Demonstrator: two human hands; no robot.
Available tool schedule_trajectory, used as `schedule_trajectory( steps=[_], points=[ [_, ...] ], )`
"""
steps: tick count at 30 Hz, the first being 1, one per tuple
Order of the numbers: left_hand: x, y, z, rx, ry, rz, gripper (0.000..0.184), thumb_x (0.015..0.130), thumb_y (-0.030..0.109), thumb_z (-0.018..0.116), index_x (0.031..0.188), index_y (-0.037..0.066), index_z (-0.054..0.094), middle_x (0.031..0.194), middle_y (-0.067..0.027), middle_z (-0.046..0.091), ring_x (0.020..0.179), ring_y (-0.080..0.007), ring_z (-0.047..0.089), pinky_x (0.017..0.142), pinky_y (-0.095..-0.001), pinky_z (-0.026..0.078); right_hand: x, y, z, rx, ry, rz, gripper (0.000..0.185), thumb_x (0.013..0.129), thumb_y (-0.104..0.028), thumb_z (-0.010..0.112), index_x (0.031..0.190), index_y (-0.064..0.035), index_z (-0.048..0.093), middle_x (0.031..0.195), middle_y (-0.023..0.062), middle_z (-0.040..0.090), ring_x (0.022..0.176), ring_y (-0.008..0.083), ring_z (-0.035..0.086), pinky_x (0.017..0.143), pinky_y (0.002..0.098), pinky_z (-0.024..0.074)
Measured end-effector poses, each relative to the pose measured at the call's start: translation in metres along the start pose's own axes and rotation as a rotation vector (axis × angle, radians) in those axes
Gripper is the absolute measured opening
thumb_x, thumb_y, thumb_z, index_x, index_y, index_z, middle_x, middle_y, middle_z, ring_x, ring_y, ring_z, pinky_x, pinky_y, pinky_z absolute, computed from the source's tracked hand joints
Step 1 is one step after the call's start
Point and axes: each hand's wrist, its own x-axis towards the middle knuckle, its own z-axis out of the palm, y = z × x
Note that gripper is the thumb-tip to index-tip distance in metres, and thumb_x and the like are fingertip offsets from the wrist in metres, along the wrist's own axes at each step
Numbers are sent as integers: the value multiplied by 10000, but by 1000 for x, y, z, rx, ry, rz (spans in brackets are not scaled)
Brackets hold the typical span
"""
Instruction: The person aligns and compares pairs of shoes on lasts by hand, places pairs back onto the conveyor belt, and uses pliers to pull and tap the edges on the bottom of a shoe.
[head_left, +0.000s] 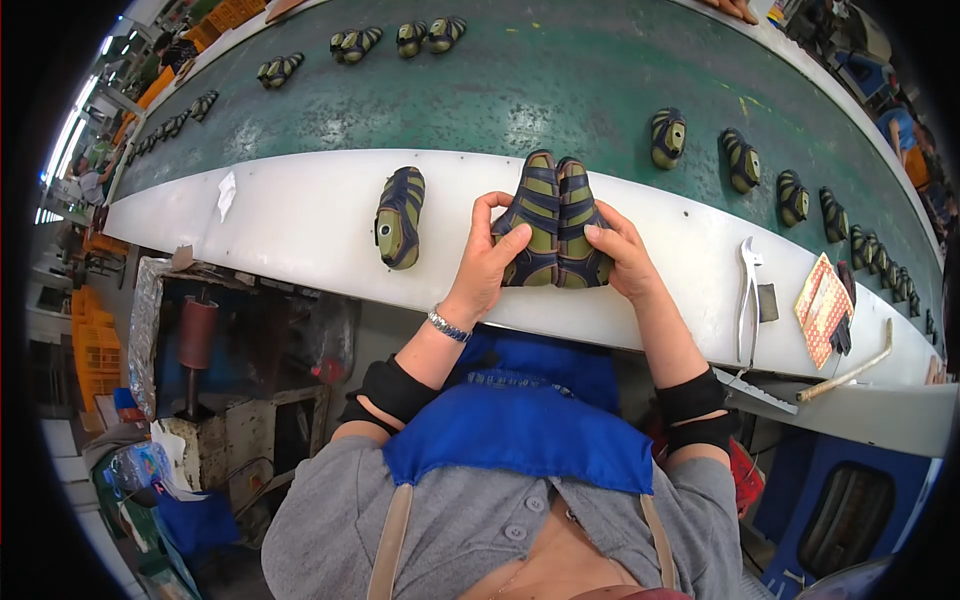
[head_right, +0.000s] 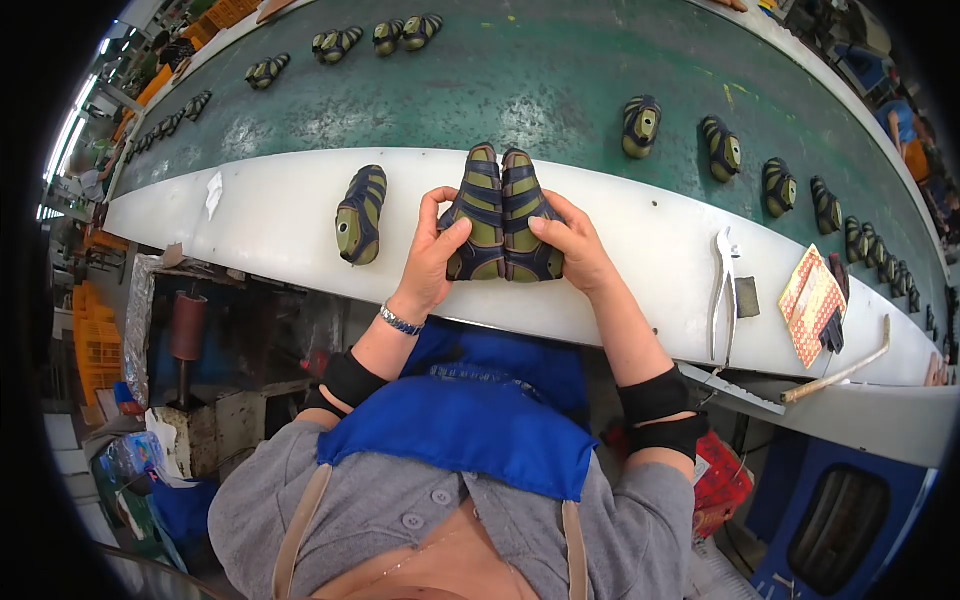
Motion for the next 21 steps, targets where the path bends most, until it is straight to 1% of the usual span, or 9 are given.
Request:
schedule_trajectory(
  steps=[1,4,7,13,16,21],
  points=[
    [0,0,2,11,29,-12,436,948,141,645,1276,104,361,1114,-86,623,1007,-126,614,877,-301,538,0,0,-1,-2,-9,-1,639,855,-204,701,1399,36,468,1253,133,622,1149,194,604,1003,335,478],
    [3,0,0,45,25,-17,393,962,169,648,1242,113,379,1080,-71,637,982,-110,618,858,-288,542,-2,-4,1,-27,-11,-3,636,850,-200,697,1394,37,469,1245,130,623,1138,193,609,1002,331,478],
    [3,0,1,48,38,-7,399,952,166,660,1232,104,383,1095,-75,634,992,-114,618,865,-294,541,-1,-3,-1,-34,9,15,634,841,-190,698,1388,37,473,1241,126,624,1124,193,615,999,329,477],
    [1,3,16,72,73,38,510,945,172,668,1362,48,402,1176,-88,611,1056,-134,615,911,-295,530,-2,-3,0,-97,-1,-21,622,832,-190,705,1370,36,489,1211,122,632,1097,178,618,971,317,485],
    [3,-2,12,95,105,26,528,945,176,668,1385,21,421,1200,-88,601,1075,-140,611,927,-294,526,-3,-3,3,-133,42,-33,595,838,-195,707,1349,38,507,1182,115,640,1067,161,621,946,304,494],
    [3,-9,13,37,98,19,477,944,161,670,1339,7,452,1187,-80,596,1063,-140,613,919,-296,537,-4,0,3,-158,86,-58,536,855,-195,705,1298,56,541,1119,113,662,982,141,639,879,293,521]
  ],
)
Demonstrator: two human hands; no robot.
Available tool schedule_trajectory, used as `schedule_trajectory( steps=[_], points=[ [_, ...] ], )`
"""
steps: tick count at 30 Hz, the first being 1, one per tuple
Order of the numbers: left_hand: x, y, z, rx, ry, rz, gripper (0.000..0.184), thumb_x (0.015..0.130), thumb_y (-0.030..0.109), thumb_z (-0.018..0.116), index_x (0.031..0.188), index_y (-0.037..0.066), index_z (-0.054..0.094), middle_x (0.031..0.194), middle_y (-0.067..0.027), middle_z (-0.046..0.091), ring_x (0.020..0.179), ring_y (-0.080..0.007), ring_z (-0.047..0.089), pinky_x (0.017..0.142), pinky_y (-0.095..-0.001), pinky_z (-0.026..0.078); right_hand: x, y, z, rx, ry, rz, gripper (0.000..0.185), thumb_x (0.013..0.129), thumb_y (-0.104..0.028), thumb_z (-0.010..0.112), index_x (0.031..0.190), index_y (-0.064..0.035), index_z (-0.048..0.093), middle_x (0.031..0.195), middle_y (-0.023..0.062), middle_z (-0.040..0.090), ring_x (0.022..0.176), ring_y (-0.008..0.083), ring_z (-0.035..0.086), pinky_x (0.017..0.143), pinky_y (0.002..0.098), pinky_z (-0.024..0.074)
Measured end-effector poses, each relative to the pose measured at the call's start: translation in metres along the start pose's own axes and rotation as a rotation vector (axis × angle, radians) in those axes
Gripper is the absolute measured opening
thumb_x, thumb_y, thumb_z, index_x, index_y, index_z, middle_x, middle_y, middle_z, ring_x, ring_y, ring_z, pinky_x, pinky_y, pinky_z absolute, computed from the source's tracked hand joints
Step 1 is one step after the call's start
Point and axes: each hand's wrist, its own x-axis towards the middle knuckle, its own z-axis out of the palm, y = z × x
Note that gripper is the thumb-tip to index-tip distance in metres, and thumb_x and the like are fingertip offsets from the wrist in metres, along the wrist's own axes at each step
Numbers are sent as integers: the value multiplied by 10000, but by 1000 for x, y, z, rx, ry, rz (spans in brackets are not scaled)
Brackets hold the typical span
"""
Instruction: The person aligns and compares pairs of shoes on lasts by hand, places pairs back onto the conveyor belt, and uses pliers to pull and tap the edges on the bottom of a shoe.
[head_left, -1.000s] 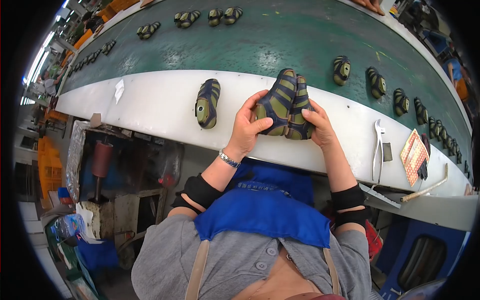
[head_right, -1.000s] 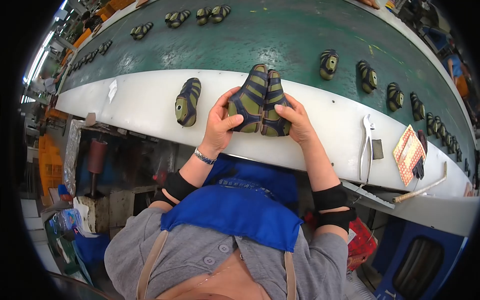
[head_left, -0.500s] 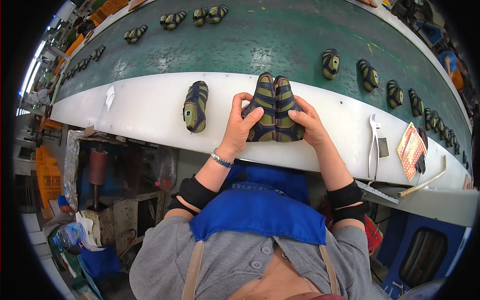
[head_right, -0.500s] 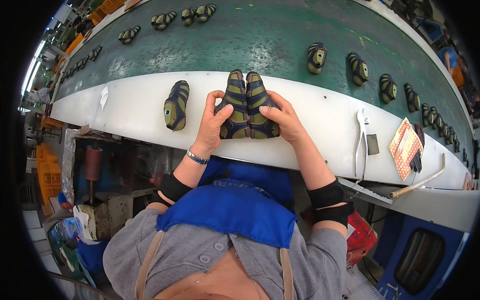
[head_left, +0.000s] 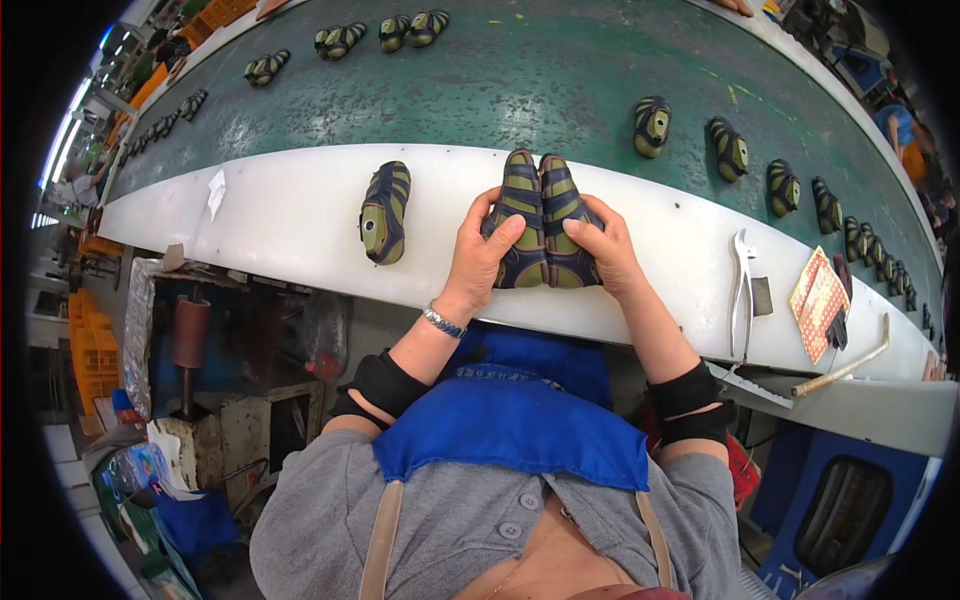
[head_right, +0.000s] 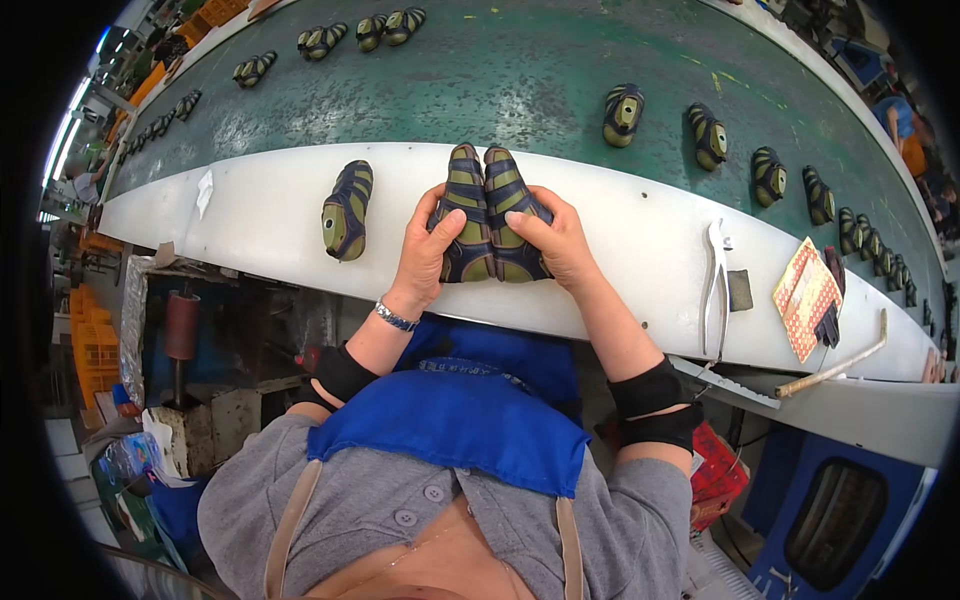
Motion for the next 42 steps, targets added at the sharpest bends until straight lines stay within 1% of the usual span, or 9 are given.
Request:
schedule_trajectory(
  steps=[10,16,19,22,23,26,33,36,42],
  points=[
    [1,-6,5,-47,-27,34,445,937,129,683,1310,18,468,1158,-64,590,1040,-125,615,903,-288,550,-3,1,0,71,49,-31,435,859,-142,698,1220,86,616,1030,94,690,888,126,653,814,275,539],
    [0,-5,4,39,-26,38,497,927,174,700,1322,-4,455,1182,-83,586,1065,-136,606,928,-289,520,-2,2,-4,31,29,-30,426,853,-135,691,1213,81,618,1027,90,690,885,127,654,819,276,537],
    [-2,-3,9,154,-45,151,564,915,202,714,1352,-16,433,1217,-111,576,1121,-159,581,963,-316,491,-5,-6,-3,-11,17,-74,519,821,-143,715,1267,79,570,1085,109,674,947,142,647,865,289,523],
    [-1,-1,13,464,-49,460,596,910,210,716,1383,6,416,1270,-118,551,1158,-167,558,964,-316,487,-6,-8,-3,-106,37,-262,638,785,-155,743,1332,74,506,1154,130,650,1027,160,629,929,306,498],
    [-2,0,16,485,-41,483,702,871,204,757,1426,15,372,1280,-124,536,1153,-181,551,965,-325,479,-8,-10,-3,-117,54,-255,704,754,-144,769,1356,72,473,1205,139,624,1094,172,606,979,317,468],
    [-3,-1,14,718,15,598,774,834,186,786,1446,29,338,1294,-122,522,1127,-179,553,965,-335,475,-7,-7,-7,-200,84,-350,712,733,-126,784,1342,76,475,1230,138,611,1118,183,599,999,326,456],
    [-8,-10,14,997,134,655,874,746,99,758,1473,9,281,1303,-142,392,1149,-248,475,1013,-378,418,-6,-3,-7,-301,83,-354,796,687,-136,812,1361,26,419,1181,116,582,1093,189,585,964,338,466],
    [-7,-13,17,958,140,676,866,733,98,745,1459,-6,284,1288,-144,361,1159,-270,444,1035,-393,389,-6,-4,-5,-302,72,-336,836,684,-140,817,1370,12,363,1194,115,555,1103,198,575,960,346,471],
    [-8,-26,14,929,148,684,880,729,50,751,1446,12,243,1312,-149,381,1179,-246,478,1028,-385,414,-6,-4,1,-246,85,-339,856,706,-150,821,1389,-2,328,1210,110,534,1103,194,567,960,335,465]
  ],
)
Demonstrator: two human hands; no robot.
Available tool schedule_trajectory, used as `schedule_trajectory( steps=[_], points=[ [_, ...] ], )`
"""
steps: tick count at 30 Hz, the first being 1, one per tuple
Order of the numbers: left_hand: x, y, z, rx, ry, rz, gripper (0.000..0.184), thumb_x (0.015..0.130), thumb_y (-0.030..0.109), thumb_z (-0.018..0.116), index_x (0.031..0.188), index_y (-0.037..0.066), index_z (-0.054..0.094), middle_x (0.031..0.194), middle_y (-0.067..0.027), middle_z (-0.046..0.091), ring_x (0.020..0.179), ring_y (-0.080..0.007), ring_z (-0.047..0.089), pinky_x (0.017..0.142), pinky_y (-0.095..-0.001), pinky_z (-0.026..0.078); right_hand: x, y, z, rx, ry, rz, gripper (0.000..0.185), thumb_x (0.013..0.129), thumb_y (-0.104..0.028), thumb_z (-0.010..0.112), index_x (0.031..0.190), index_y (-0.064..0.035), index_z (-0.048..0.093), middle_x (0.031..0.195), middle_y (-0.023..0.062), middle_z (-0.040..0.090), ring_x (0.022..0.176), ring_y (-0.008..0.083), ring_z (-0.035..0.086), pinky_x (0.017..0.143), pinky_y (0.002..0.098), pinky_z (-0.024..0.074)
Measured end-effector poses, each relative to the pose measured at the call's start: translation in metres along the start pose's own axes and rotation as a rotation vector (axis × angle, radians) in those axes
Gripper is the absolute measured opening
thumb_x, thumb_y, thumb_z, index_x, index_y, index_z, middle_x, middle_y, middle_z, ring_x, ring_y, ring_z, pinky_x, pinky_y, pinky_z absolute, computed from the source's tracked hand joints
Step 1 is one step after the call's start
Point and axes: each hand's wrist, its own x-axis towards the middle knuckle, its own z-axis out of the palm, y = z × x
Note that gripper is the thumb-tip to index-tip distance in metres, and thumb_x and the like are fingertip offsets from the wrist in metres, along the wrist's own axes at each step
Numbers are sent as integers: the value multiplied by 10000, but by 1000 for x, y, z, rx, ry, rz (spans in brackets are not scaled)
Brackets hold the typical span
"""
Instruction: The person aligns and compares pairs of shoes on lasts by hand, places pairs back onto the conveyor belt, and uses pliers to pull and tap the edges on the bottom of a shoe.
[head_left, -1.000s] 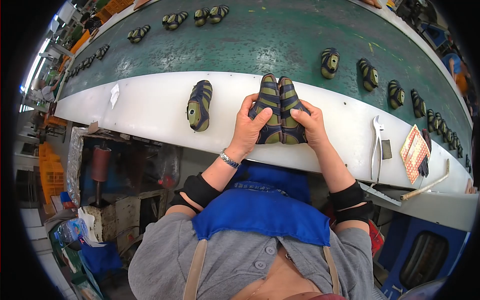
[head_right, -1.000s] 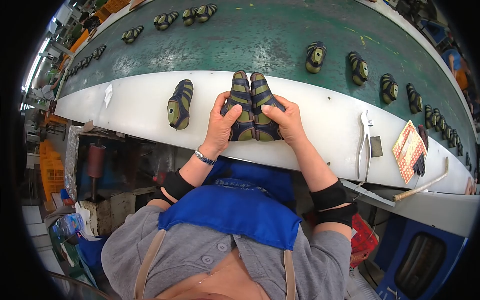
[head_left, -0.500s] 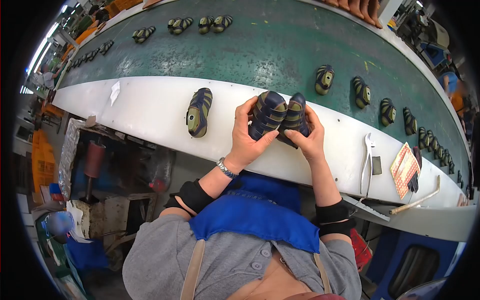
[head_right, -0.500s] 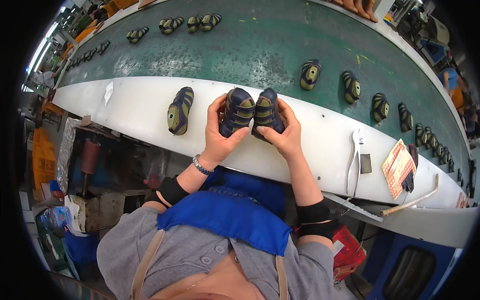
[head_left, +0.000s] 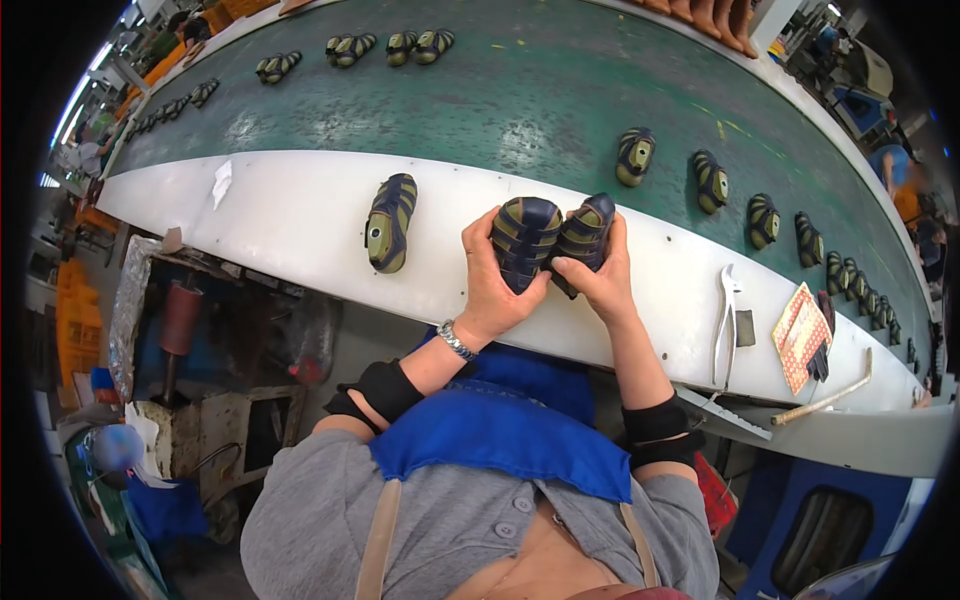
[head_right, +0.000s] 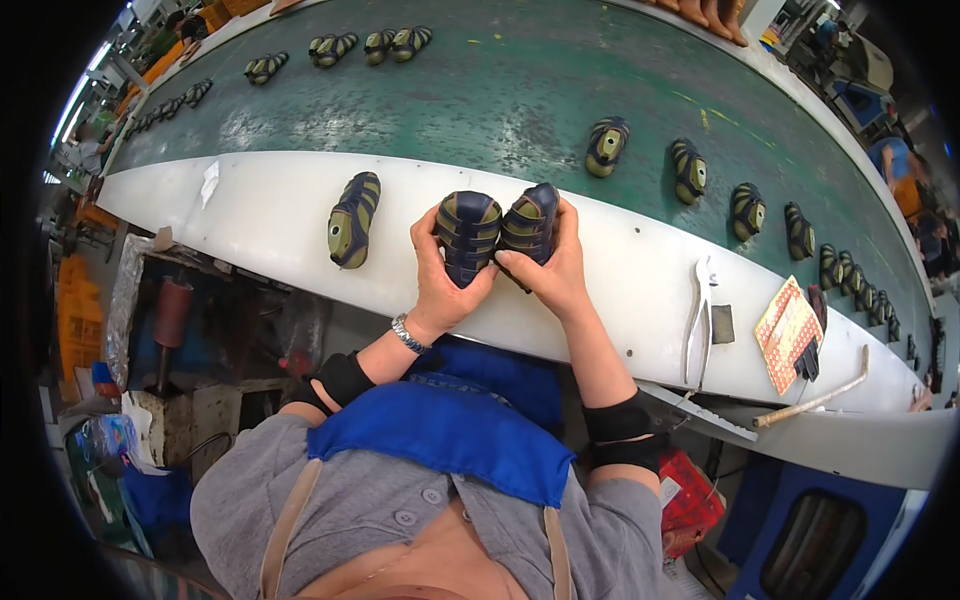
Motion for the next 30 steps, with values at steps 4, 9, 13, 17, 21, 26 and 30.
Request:
schedule_trajectory(
  steps=[4,9,13,17,21,26,30],
  points=[
    [-9,-5,6,-98,-33,-15,912,741,25,749,1459,25,187,1312,-160,439,1185,-239,533,1012,-378,447,0,4,-4,20,11,-6,820,722,-136,808,1384,-12,338,1206,98,524,1091,175,560,956,317,459],
    [-8,-5,8,-130,-35,-25,916,747,26,751,1463,29,179,1310,-160,457,1183,-237,542,1008,-375,451,-2,-3,-2,-10,21,28,808,728,-120,796,1383,-2,337,1183,94,539,1085,166,564,953,324,466],
    [-5,1,6,-167,11,-26,928,749,29,756,1471,37,172,1311,-156,457,1181,-235,535,1002,-375,450,-4,-5,5,-229,89,-97,798,729,-124,794,1369,18,338,1155,117,552,1065,199,579,942,325,472],
    [-4,-1,8,-244,59,-73,936,735,50,771,1467,27,188,1312,-169,463,1174,-252,541,1000,-383,449,-6,-21,9,-550,187,-277,794,738,-116,792,1369,16,328,1126,118,559,1018,190,590,909,320,485],
    [-3,-7,9,-263,68,-119,946,733,78,785,1466,26,188,1305,-179,470,1166,-261,548,994,-384,454,-9,-24,7,-513,230,-315,797,713,-114,800,1357,15,348,1146,141,536,1014,225,594,890,329,495],
    [-3,-5,12,-261,70,-150,941,743,82,783,1465,35,183,1293,-165,465,1162,-250,538,989,-379,454,-14,-19,-1,-172,169,-413,830,657,-63,800,1361,5,366,1149,126,544,1027,210,600,888,343,512],
    [-2,-7,11,-259,49,-168,911,765,67,765,1462,49,179,1285,-136,459,1149,-214,528,979,-354,453,-20,-32,-5,121,65,-267,848,617,-76,795,1365,12,406,1178,149,572,1071,255,634,939,397,529]
  ],
)
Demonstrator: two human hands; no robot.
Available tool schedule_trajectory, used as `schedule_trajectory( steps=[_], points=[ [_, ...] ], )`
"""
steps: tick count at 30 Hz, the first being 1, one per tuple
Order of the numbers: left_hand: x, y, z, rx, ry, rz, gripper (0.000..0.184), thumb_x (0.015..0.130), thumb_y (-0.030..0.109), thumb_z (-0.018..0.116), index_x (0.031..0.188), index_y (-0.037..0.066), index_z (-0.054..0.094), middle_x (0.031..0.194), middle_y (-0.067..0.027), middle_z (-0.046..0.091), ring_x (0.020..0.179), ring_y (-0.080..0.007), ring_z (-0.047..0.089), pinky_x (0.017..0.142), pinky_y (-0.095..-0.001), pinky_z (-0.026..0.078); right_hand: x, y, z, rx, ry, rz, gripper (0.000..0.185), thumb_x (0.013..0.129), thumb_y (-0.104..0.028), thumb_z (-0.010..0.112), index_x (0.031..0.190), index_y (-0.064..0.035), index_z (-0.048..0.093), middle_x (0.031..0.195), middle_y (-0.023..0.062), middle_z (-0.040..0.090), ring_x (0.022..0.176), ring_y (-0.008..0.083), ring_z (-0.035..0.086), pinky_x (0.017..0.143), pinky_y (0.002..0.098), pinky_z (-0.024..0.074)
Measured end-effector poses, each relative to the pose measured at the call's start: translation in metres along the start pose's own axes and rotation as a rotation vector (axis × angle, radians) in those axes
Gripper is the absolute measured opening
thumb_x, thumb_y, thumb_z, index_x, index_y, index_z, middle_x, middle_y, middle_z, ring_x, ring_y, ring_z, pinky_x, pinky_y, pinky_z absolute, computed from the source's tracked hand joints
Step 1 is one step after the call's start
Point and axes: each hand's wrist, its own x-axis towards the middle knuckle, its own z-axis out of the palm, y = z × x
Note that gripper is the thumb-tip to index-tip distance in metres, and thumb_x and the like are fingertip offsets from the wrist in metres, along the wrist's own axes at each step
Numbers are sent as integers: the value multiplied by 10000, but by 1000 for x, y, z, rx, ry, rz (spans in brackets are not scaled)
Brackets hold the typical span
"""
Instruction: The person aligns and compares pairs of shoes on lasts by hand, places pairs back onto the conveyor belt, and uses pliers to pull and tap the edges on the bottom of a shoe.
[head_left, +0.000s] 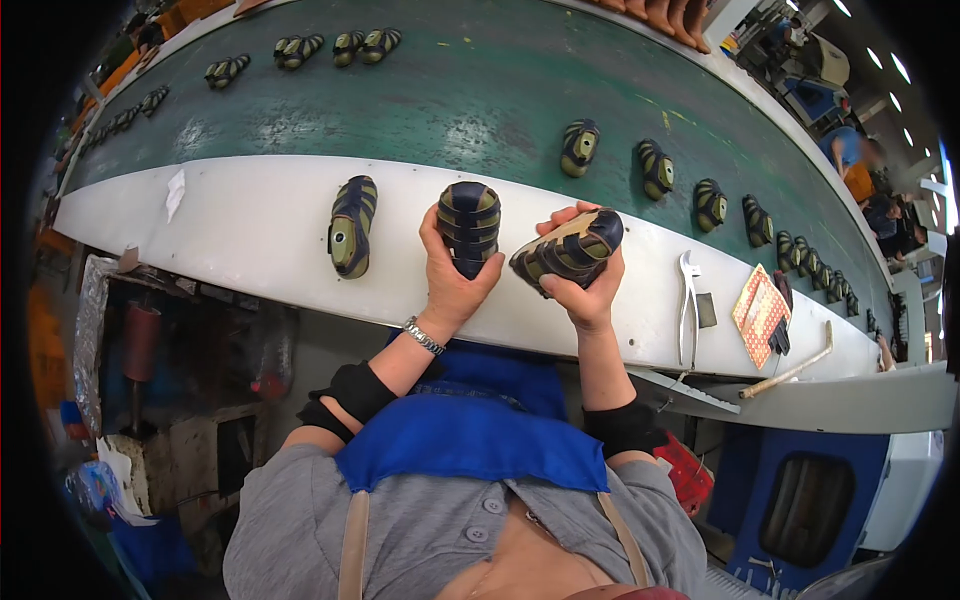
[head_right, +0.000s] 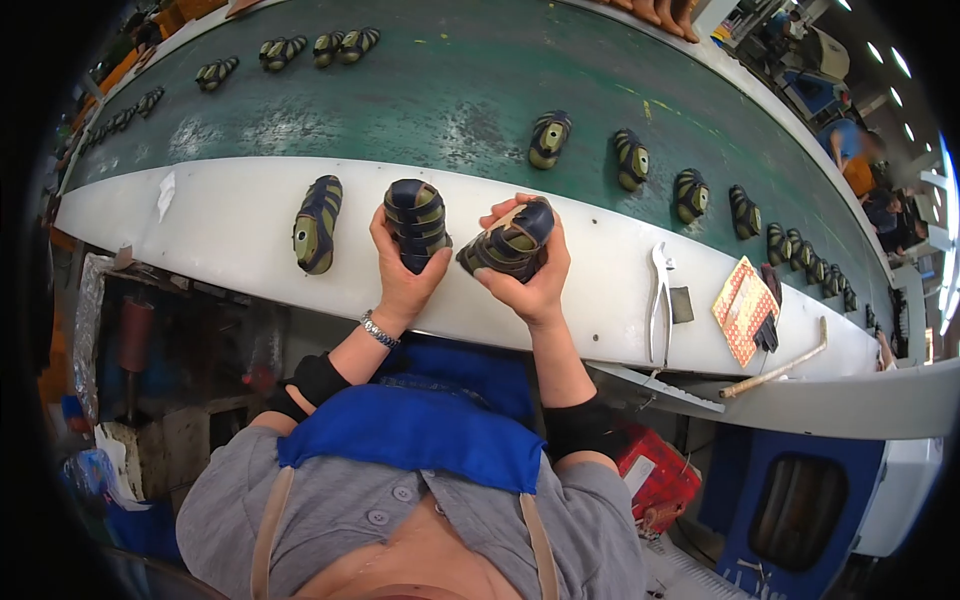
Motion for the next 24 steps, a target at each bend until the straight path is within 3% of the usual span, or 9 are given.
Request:
schedule_trajectory(
  steps=[6,7,13,22,24],
  points=[
    [0,-1,3,-47,-3,-28,932,742,87,778,1462,38,189,1285,-169,466,1148,-247,547,966,-374,475,-6,-4,-5,603,-138,234,912,587,-169,791,1384,8,384,1172,185,600,1059,350,662,932,475,559],
    [0,-1,3,-40,-1,-17,926,745,85,775,1461,38,189,1283,-166,467,1143,-243,549,959,-369,481,-8,-1,-8,609,-163,254,946,569,-219,773,1402,-11,376,1201,181,585,1066,369,648,998,551,498],
    [1,1,6,-41,-3,10,915,754,84,772,1459,35,190,1273,-158,476,1129,-231,557,948,-360,487,-15,3,-16,849,-259,280,928,612,-221,764,1417,-4,357,1243,207,577,1091,388,642,999,568,491],
    [0,0,5,-62,-21,-12,908,763,90,770,1459,37,190,1267,-155,484,1126,-223,560,942,-357,489,-17,8,-17,964,-349,294,957,616,-206,784,1431,14,333,1246,229,572,1106,418,630,998,576,489],
    [0,0,6,-80,-22,-18,907,764,93,770,1459,38,191,1267,-154,485,1127,-224,559,940,-358,490,-20,5,-14,960,-305,305,958,586,-208,774,1410,39,351,1208,239,590,1043,419,659,941,549,529]
  ],
)
